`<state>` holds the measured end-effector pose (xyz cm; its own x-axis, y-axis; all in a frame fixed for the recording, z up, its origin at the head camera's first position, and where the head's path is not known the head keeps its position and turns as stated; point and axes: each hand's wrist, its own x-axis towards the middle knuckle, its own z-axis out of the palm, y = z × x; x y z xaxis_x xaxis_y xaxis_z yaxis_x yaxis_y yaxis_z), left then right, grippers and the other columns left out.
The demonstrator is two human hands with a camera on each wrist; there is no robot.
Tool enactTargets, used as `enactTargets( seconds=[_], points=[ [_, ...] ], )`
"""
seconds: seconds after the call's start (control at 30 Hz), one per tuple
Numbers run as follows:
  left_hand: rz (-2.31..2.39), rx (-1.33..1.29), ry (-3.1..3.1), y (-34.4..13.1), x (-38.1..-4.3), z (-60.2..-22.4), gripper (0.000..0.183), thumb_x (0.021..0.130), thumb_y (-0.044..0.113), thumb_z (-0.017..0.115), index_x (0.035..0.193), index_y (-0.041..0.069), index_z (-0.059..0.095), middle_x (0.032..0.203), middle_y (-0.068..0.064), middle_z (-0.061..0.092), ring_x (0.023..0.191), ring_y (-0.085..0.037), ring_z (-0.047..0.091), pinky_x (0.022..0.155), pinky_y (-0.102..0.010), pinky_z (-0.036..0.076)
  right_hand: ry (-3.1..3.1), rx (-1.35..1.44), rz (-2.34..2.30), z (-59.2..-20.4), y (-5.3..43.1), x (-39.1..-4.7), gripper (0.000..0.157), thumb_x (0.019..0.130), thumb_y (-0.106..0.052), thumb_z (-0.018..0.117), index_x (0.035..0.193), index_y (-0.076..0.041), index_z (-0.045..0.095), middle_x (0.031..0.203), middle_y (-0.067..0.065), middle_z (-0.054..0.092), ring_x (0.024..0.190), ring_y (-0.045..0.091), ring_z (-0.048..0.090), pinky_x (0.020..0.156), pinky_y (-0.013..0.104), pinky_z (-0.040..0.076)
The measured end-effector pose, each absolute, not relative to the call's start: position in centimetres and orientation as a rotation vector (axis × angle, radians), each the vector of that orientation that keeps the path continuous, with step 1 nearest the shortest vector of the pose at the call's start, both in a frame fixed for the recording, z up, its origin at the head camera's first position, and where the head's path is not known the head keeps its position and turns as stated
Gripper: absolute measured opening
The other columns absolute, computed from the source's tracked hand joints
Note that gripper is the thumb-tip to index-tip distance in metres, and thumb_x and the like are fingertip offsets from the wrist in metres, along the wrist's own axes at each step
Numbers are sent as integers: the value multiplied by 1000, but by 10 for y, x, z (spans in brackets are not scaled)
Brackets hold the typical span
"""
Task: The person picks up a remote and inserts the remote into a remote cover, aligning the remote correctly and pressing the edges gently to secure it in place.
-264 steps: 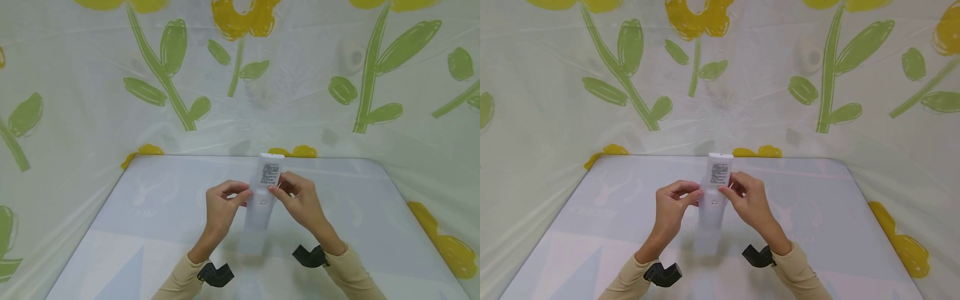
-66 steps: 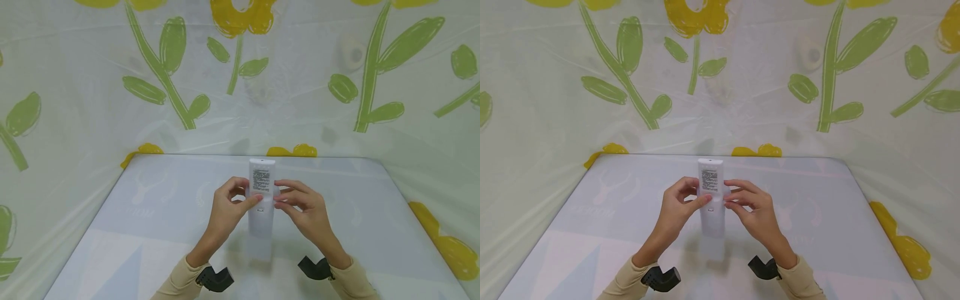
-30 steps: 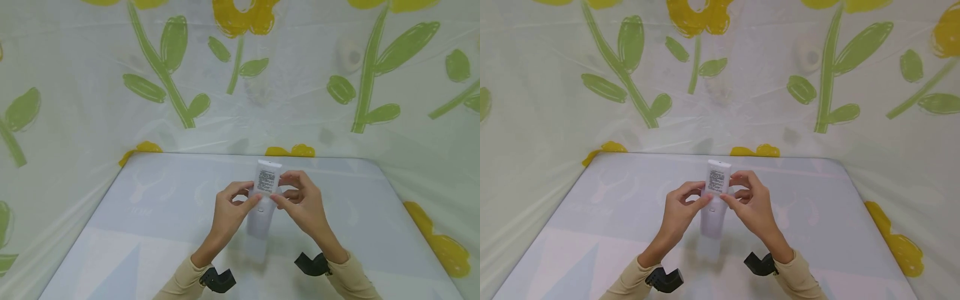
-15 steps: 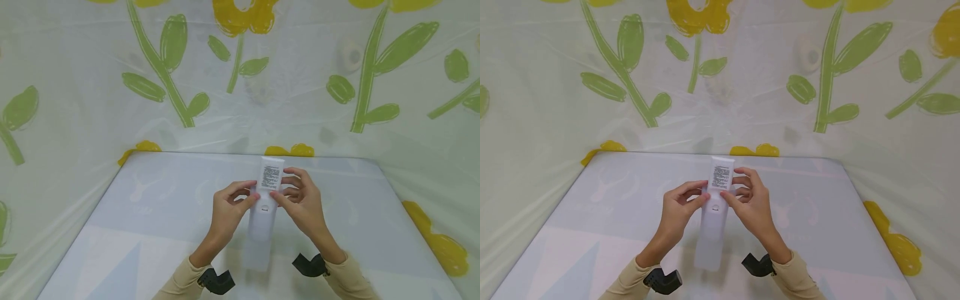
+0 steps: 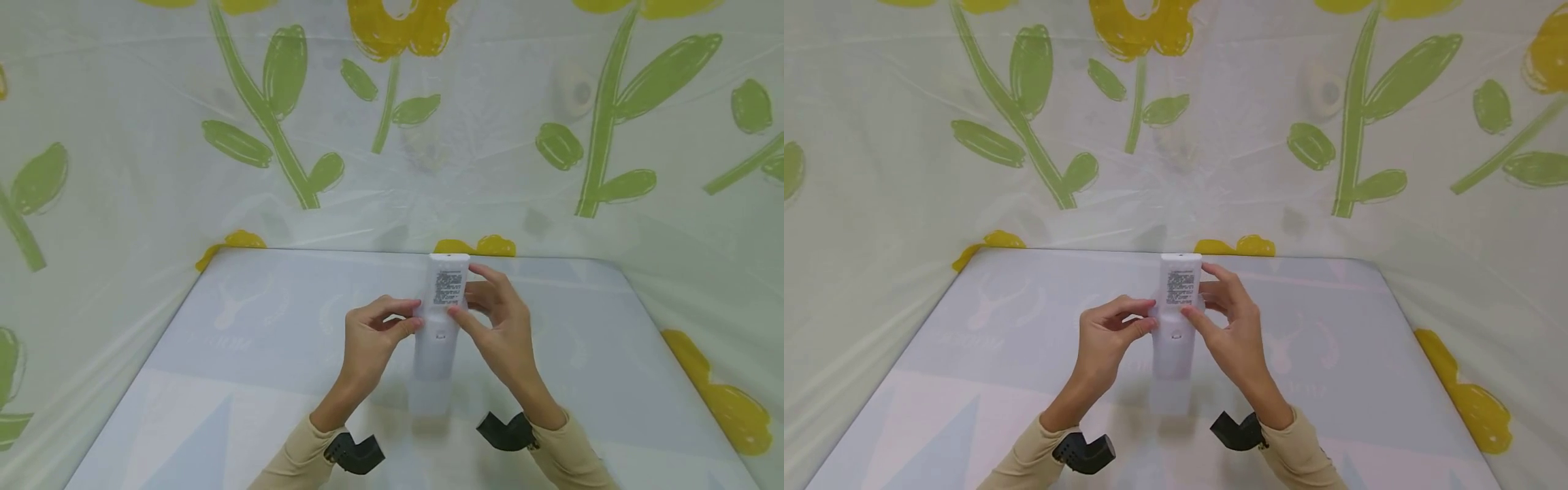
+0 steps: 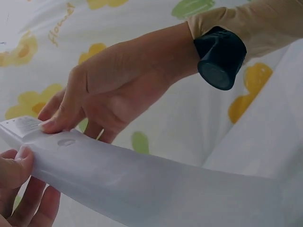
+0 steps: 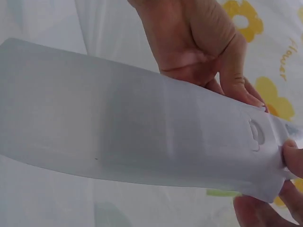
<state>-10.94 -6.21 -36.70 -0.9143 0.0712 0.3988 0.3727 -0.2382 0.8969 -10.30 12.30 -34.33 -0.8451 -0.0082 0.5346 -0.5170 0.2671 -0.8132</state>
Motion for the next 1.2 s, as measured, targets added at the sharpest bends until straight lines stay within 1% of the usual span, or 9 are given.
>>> enactTargets(
  seconds=[0.1,0.23,0.4,0.5,0.7,0.87,0.93,1.1,1.2],
  points=[
    [-2260,-506,-1805,-62,-110,-366,18,75,-6,75,93,-5,72,83,-16,66,79,-23,65,72,-40,57,-2131,536,1576,-344,123,-102,69,78,6,72,138,-14,44,102,8,65,89,17,65,77,24,54],
    [-2272,-475,-1796,-62,-110,-365,17,74,-6,75,91,-6,72,82,-17,66,75,-23,67,67,-40,57,-2133,597,1506,-345,122,-102,74,78,7,72,142,-14,41,100,8,64,81,19,65,74,23,54],
    [-2219,-433,-1830,-63,-109,-363,15,74,-5,76,90,-3,74,80,-15,66,69,-24,67,59,-36,57,-2104,669,1542,-344,120,-97,77,74,17,69,142,-2,37,92,15,62,70,19,66,73,22,54],
    [-2206,-428,-1863,-63,-108,-362,15,75,-5,75,89,-2,74,80,-15,66,72,-24,67,57,-36,57,-2103,694,1566,-342,121,-95,77,73,21,68,140,4,36,89,18,60,69,20,67,72,21,54],
    [-2217,-410,-1855,-60,-105,-364,14,73,-8,75,86,-4,74,78,-15,65,71,-24,67,56,-38,57,-2155,785,1594,-347,132,-106,78,73,16,72,141,-5,39,90,11,59,63,18,63,65,22,52],
    [-2205,-389,-1810,-57,-103,-366,13,71,-11,75,82,-5,73,76,-16,64,68,-23,66,53,-39,56,-2208,870,1561,-333,132,-104,75,71,18,72,136,1,39,86,13,59,59,21,61,60,24,50],
    [-2208,-389,-1802,-56,-103,-367,12,71,-11,75,82,-6,73,75,-17,63,68,-23,67,53,-39,56,-2229,882,1539,-331,133,-105,75,70,17,73,135,1,40,86,13,59,59,20,61,59,25,50],
    [-2202,-382,-1874,-59,-105,-367,13,74,-8,74,86,-3,73,81,-15,66,73,-22,67,56,-39,57,-2274,829,1564,-342,136,-111,77,72,11,75,137,-8,39,89,9,60,63,17,63,63,27,55],
    [-2178,-413,-1986,-61,-107,-363,17,79,-3,72,95,3,72,87,-12,65,79,-22,65,61,-36,57,-2285,745,1609,-346,134,-110,77,73,13,73,139,-5,37,91,13,60,67,22,64,67,29,56]
  ],
)
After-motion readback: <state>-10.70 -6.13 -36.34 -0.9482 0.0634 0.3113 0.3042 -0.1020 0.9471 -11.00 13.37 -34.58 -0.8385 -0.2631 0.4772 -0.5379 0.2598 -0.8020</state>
